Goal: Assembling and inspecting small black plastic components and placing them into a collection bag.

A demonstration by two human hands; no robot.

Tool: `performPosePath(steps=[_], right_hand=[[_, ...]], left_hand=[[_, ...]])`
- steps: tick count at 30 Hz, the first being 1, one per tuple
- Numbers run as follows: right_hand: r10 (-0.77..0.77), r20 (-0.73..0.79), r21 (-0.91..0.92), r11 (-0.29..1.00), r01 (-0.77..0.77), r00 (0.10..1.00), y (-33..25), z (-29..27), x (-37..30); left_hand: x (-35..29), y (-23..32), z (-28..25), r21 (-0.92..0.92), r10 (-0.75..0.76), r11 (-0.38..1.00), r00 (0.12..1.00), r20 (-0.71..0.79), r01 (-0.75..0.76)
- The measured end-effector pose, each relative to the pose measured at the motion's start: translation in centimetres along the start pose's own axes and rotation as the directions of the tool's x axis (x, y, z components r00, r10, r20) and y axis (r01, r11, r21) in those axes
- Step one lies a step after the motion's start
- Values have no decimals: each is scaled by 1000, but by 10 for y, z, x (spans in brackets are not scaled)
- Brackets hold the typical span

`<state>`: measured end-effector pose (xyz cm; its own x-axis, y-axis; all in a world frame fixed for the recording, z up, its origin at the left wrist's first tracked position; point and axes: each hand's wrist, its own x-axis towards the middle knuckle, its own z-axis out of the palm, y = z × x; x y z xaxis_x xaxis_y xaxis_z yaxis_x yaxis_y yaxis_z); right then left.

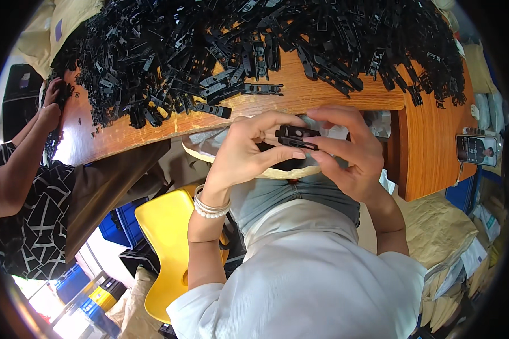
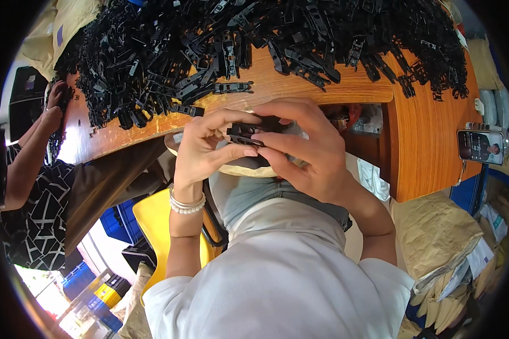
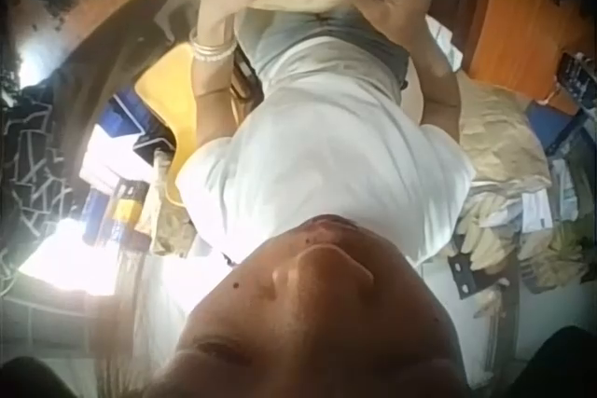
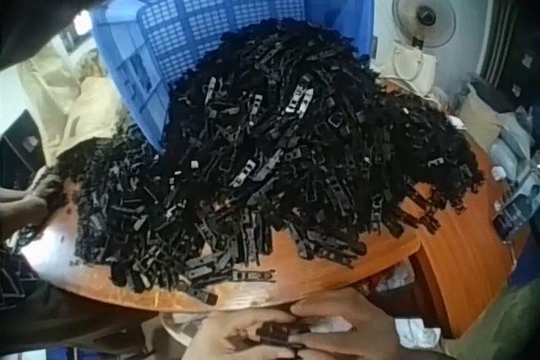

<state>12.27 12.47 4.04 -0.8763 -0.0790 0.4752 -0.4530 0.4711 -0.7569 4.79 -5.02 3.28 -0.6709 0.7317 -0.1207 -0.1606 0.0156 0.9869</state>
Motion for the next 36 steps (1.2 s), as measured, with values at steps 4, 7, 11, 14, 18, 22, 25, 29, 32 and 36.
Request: performPosePath(steps=[4, 7, 11, 14, 18, 22, 25, 29, 32, 36], right_hand=[[-87, -61, 8, 996, 88, 994, 1, -1, -5], [50, -52, 117, 992, -44, 997, 2, -3, -8], [437, -40, 495, 790, -362, 898, -5, 5, -13], [366, -149, 496, 832, -250, 919, -3, 5, -12], [65, -119, 97, 994, -54, 991, 5, 5, -8], [-31, -110, -19, 999, 30, 993, 10, 5, -9], [-46, -18, -51, 998, 45, 999, 5, 2, -3], [-97, -13, -17, 995, 96, 995, 9, 1, -4], [-67, -120, 37, 997, 72, 990, 14, 2, -19], [391, -440, 475, 865, -160, 808, 27, 3, -38]], left_hand=[[0, -1, 0, 48, 31, 998, 999, -6, -31], [-2, -3, 1, 128, 125, 984, 992, -21, -121], [-2, -9, 7, 338, 305, 909, 942, -142, -243], [-4, -15, 7, 179, 196, 969, 970, -142, -169], [-7, -7, 10, 24, 150, 989, 982, -117, -148], [-6, -8, 12, -9, 117, 993, 983, -142, -119], [-8, -9, 10, -16, 99, 995, 986, -137, -102], [-6, -10, 13, -335, -61, 942, 996, -61, 37], [5, -12, 1, 347, 304, 874, 940, 152, -339], [25, -12, -10, 847, 384, 521, 916, -118, -110]])
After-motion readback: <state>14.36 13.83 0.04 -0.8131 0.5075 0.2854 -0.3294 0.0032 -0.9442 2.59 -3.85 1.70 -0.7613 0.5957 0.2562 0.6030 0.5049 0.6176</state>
